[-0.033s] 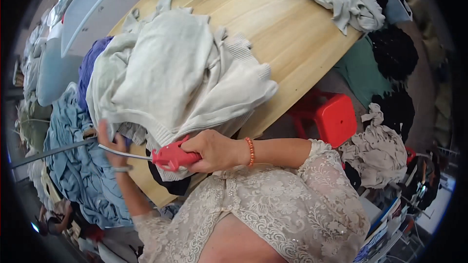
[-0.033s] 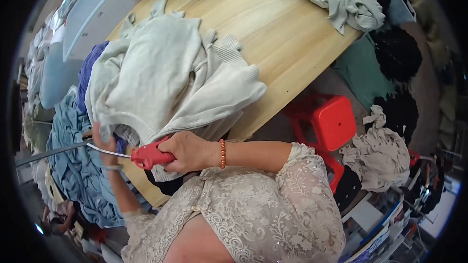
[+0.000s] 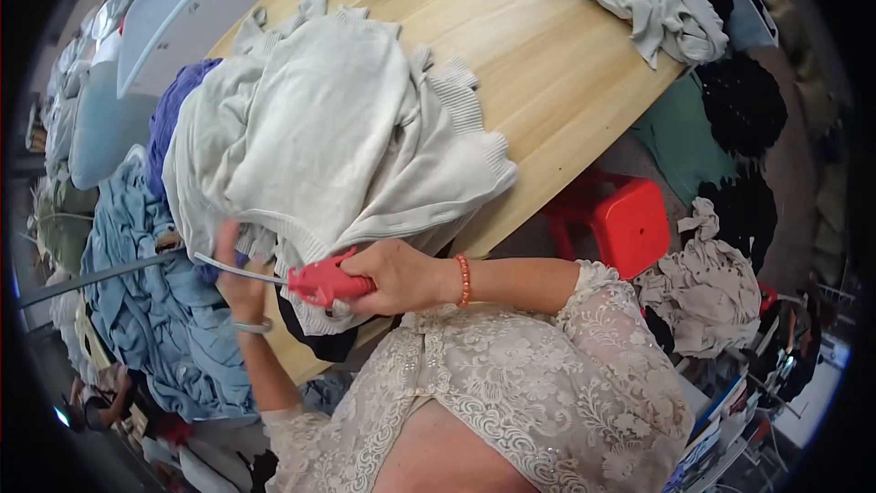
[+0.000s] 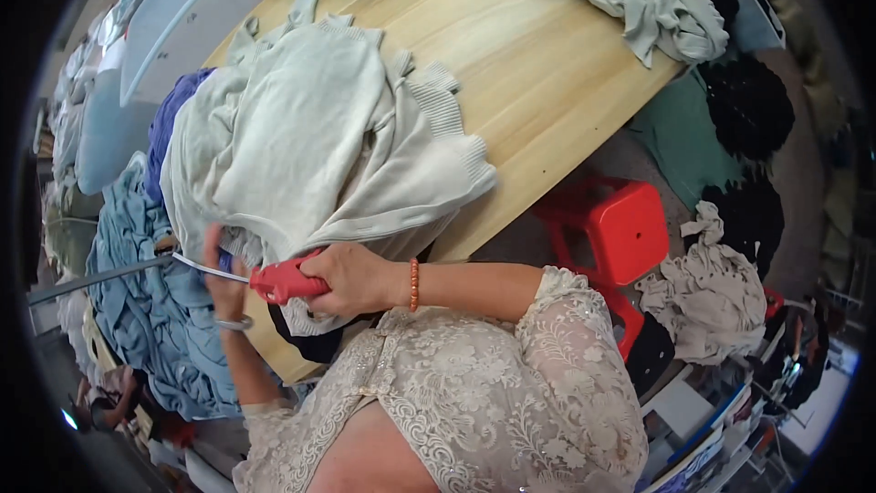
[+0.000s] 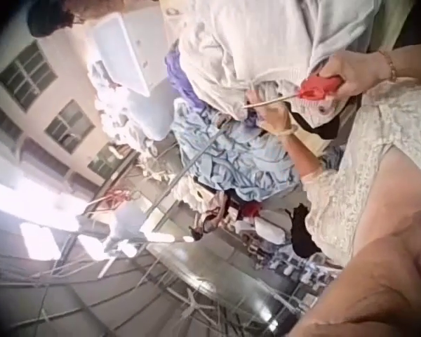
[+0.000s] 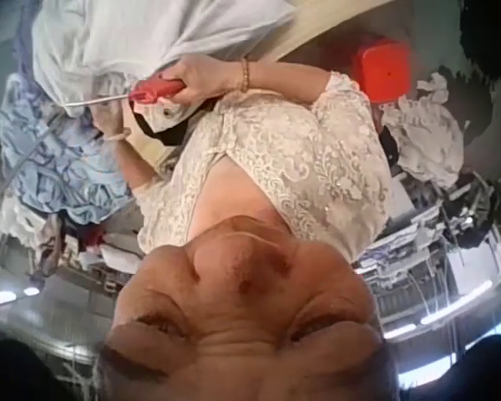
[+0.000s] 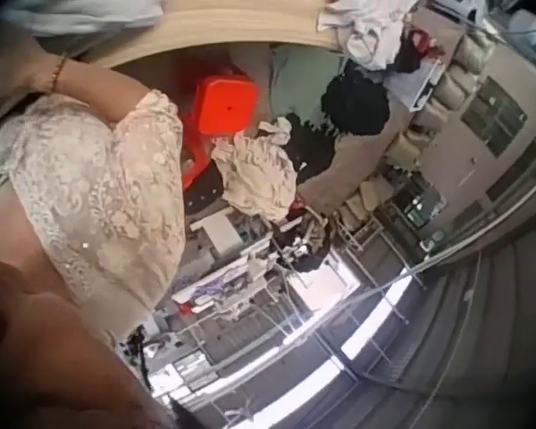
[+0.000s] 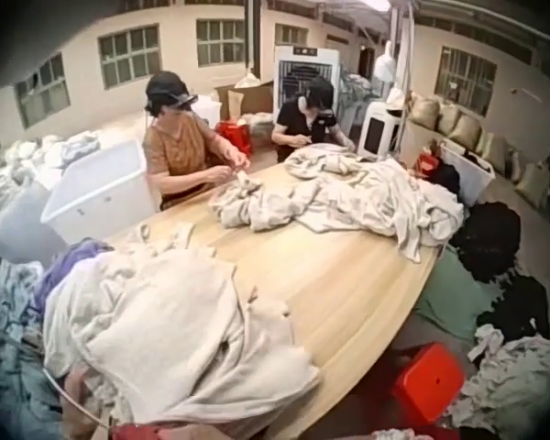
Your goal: Trimming loose threads or excess material from sweaters using scissors in a workshop environment.
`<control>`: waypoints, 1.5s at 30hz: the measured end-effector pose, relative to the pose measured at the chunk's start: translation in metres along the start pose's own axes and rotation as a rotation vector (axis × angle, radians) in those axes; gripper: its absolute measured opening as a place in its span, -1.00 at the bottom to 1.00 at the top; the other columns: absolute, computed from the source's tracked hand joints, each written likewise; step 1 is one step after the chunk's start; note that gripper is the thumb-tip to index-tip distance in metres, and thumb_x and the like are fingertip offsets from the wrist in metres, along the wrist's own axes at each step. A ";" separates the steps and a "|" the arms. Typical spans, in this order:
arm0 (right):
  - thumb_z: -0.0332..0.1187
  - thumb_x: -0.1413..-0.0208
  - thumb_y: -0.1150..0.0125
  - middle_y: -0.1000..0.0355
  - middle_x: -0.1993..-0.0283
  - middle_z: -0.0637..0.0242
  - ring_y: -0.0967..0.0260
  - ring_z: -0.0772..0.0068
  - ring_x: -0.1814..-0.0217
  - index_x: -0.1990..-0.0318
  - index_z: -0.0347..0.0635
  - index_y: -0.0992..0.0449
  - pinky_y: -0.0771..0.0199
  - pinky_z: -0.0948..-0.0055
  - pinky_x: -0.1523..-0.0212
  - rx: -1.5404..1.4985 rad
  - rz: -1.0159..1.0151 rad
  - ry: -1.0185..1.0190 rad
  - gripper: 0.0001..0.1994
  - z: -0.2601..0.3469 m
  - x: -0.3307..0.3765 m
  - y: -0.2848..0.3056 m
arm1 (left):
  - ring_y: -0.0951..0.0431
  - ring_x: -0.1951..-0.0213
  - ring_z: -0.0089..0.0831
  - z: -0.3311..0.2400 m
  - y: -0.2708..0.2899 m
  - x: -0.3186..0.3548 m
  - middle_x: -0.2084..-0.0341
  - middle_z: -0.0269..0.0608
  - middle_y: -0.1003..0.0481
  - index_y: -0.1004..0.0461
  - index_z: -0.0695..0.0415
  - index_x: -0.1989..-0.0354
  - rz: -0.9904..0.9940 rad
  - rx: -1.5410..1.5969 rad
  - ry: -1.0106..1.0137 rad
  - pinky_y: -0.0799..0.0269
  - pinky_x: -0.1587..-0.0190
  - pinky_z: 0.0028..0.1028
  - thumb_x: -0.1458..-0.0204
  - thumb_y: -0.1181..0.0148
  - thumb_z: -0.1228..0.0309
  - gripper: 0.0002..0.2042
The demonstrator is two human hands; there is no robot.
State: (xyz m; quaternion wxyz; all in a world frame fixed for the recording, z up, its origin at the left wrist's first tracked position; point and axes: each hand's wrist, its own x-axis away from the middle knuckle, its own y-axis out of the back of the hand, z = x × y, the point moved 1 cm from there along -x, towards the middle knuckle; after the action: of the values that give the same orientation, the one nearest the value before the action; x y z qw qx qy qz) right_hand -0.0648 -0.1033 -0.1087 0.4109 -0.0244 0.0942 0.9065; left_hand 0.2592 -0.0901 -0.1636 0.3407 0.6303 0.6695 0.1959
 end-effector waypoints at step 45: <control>-0.21 0.11 -0.43 -0.50 0.27 0.12 -0.46 -0.02 0.22 0.12 -0.12 -0.47 -0.47 0.16 0.21 0.764 -0.071 -0.182 -0.60 -0.172 0.082 0.089 | -0.33 0.44 -0.66 -0.002 -0.060 0.218 0.51 -0.45 -0.41 -0.49 0.24 0.25 0.004 0.314 0.716 -0.29 0.37 -0.58 -0.05 -0.20 0.46 -0.86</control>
State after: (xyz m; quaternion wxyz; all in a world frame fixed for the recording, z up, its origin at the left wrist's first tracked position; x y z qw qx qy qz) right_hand -0.1911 -0.1330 -0.2740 0.4281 0.2074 0.3872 0.7898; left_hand 0.2205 0.1161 -0.2494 -0.0154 0.5679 0.7667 0.2991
